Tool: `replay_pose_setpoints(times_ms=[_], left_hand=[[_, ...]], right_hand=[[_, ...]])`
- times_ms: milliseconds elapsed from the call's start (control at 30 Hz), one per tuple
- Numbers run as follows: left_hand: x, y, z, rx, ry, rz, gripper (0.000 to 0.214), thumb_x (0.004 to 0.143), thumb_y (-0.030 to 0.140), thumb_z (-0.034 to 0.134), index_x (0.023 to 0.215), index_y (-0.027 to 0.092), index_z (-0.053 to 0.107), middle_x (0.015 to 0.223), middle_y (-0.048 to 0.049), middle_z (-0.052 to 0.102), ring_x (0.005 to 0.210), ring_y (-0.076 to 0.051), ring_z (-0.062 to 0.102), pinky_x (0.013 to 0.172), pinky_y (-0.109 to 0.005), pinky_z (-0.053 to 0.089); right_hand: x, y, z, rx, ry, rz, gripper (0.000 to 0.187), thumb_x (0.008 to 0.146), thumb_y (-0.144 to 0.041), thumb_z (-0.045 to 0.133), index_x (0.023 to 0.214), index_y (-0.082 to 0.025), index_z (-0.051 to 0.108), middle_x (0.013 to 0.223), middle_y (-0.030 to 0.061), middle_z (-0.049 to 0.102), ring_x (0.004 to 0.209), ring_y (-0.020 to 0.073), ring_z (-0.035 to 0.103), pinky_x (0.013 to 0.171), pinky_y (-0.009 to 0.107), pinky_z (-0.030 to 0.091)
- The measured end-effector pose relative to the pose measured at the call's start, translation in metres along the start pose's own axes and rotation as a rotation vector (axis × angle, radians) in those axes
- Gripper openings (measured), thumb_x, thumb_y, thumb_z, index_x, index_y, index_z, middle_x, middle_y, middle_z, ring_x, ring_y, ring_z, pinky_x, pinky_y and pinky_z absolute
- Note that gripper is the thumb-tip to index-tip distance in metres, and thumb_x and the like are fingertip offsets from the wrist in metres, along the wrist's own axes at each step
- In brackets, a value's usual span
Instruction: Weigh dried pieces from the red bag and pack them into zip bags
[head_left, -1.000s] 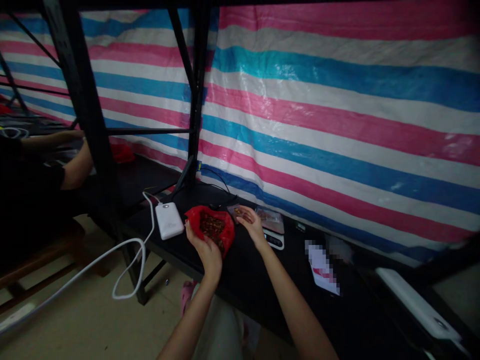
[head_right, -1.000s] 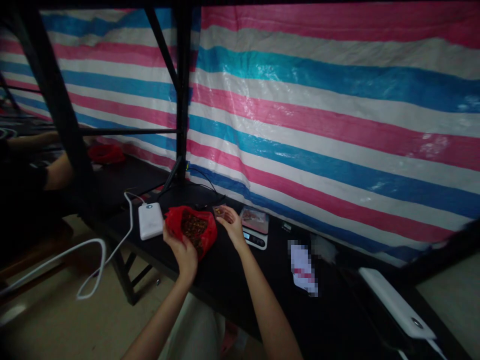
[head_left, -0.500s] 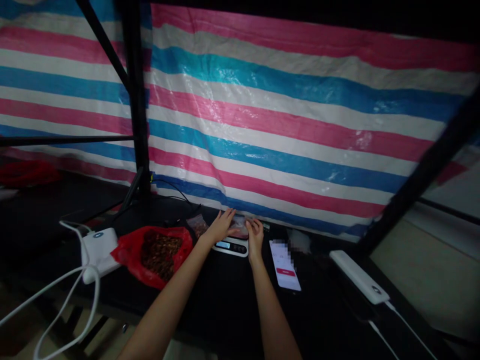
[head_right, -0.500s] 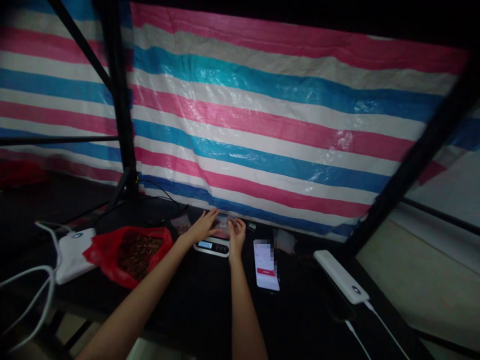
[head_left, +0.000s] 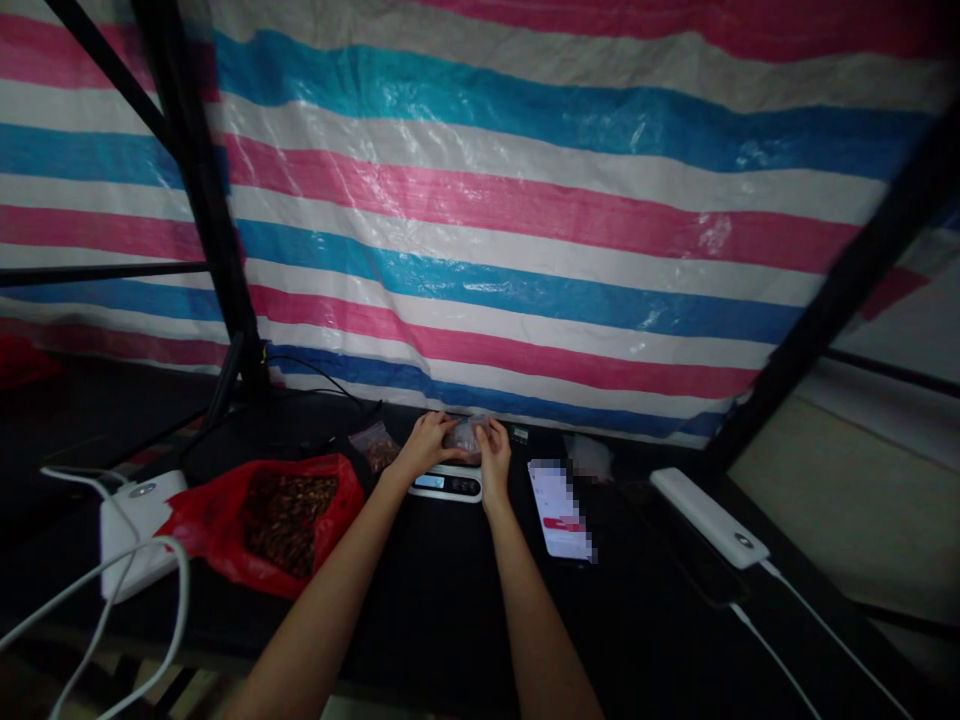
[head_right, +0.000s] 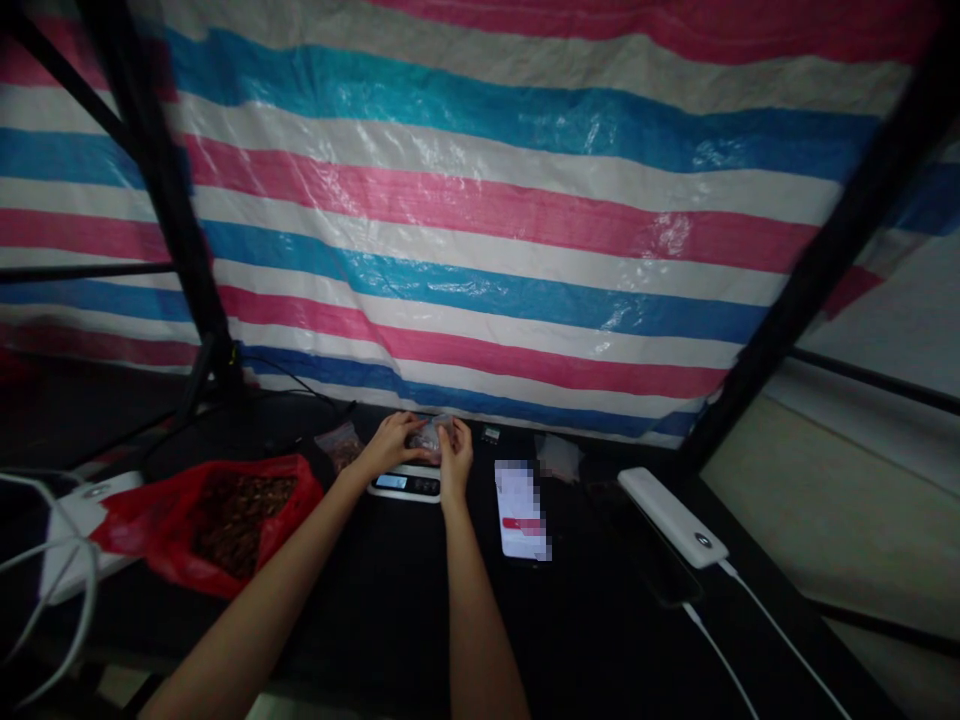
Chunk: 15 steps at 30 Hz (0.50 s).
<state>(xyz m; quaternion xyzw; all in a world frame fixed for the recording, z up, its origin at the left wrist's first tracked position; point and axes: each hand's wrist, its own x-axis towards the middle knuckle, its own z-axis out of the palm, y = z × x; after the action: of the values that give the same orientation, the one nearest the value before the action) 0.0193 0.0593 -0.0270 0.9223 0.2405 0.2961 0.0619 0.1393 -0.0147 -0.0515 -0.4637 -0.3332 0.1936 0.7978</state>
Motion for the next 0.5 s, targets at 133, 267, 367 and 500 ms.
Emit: replay_pose_setpoints(times_ms=[133,267,367,500], left_hand=[[-0.002,0.007,-0.007,-0.001,0.001,0.012,0.046,0.067,0.043,0.063,0.104,0.017,0.059,0.095,-0.0066,0.057,0.093,-0.021,0.050,0.088,-0.035,0.036],[-0.005,0.010,-0.011,-0.051,-0.017,0.006,0.043,0.070,0.040,0.061,0.105,0.016,0.057,0.100,-0.0078,0.060,0.095,-0.021,0.053,0.089,-0.033,0.036],[-0.007,0.013,-0.007,-0.053,-0.015,0.011,0.062,0.067,0.049,0.061,0.117,0.015,0.048,0.108,-0.0103,0.059,0.102,-0.022,0.051,0.095,-0.036,0.031],[-0.007,0.019,0.000,0.028,-0.010,0.001,0.069,0.064,0.057,0.058,0.119,0.016,0.047,0.105,-0.0108,0.058,0.102,-0.024,0.050,0.097,-0.041,0.027]], right_hand=[[0.000,-0.004,0.000,-0.007,0.021,-0.005,0.042,0.066,-0.038,0.061,0.100,-0.015,0.052,0.098,0.0096,0.063,0.089,0.0193,0.060,0.082,0.034,0.044],[0.002,-0.006,-0.002,-0.023,0.030,0.005,0.044,0.065,-0.040,0.061,0.100,-0.015,0.052,0.100,0.0104,0.063,0.092,0.0207,0.059,0.081,0.035,0.045],[0.003,-0.004,-0.004,-0.031,0.030,0.022,0.045,0.064,-0.041,0.061,0.100,-0.015,0.053,0.101,0.0103,0.062,0.094,0.0217,0.059,0.080,0.036,0.045],[0.004,-0.002,-0.005,-0.027,0.014,0.032,0.045,0.064,-0.041,0.062,0.100,-0.016,0.053,0.101,0.0101,0.063,0.093,0.0216,0.059,0.080,0.036,0.045]])
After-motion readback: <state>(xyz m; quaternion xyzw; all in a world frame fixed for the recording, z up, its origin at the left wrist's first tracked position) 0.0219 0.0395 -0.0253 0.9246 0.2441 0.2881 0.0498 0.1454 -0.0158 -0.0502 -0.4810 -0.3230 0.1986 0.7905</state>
